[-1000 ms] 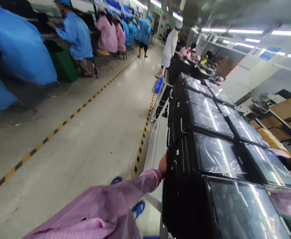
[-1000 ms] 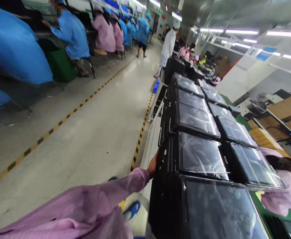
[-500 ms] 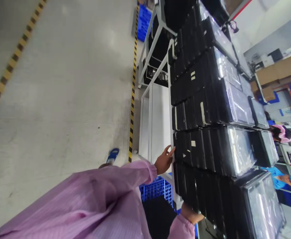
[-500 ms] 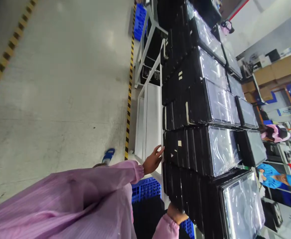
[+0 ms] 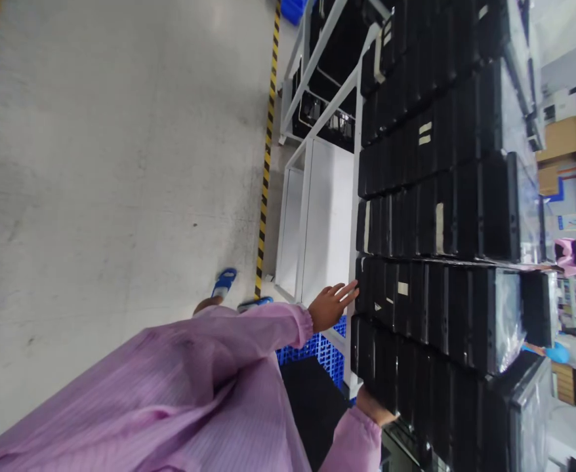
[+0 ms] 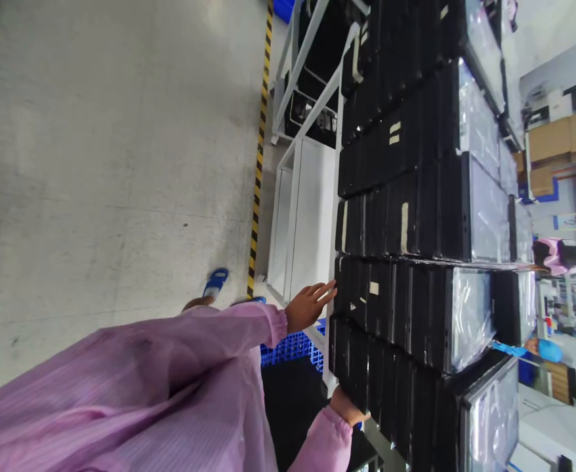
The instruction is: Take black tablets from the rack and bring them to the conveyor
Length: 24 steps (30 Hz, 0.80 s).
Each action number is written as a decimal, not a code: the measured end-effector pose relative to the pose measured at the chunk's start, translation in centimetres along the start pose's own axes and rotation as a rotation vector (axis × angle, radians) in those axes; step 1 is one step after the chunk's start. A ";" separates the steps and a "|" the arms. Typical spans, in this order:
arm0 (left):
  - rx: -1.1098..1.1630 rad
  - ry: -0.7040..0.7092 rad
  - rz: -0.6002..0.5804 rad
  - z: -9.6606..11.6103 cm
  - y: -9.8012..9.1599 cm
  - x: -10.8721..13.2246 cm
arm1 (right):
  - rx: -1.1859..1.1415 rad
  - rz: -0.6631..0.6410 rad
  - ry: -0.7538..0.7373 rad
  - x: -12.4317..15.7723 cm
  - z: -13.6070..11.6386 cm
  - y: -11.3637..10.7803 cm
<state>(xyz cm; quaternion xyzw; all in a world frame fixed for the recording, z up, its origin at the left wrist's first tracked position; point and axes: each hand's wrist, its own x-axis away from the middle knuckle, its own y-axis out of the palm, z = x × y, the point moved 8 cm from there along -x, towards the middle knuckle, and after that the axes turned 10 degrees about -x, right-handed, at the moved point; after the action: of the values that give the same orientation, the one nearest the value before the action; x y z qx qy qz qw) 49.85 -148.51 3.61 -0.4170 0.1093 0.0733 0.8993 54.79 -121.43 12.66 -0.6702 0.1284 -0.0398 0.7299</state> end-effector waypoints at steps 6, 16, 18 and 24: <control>-0.081 0.180 -0.037 -1.4 0.5 -0.1 | 0.043 0.040 0.000 -0.1 0.6 -0.2; -0.085 0.070 -0.010 -2.0 0.6 0.1 | 0.055 0.049 -0.055 0.2 0.4 0.2; -0.063 0.044 -0.037 -2.1 0.9 0.1 | 0.066 0.041 -0.058 0.2 0.2 0.1; 0.061 0.048 -0.123 -2.3 2.0 0.2 | 0.093 -0.010 -0.064 0.3 -0.7 -0.4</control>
<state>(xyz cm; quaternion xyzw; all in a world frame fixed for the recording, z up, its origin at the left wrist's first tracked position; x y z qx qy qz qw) 49.28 -148.93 0.65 -0.3969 0.1074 0.0046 0.9116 54.93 -122.18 12.98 -0.6373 0.0997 -0.0281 0.7636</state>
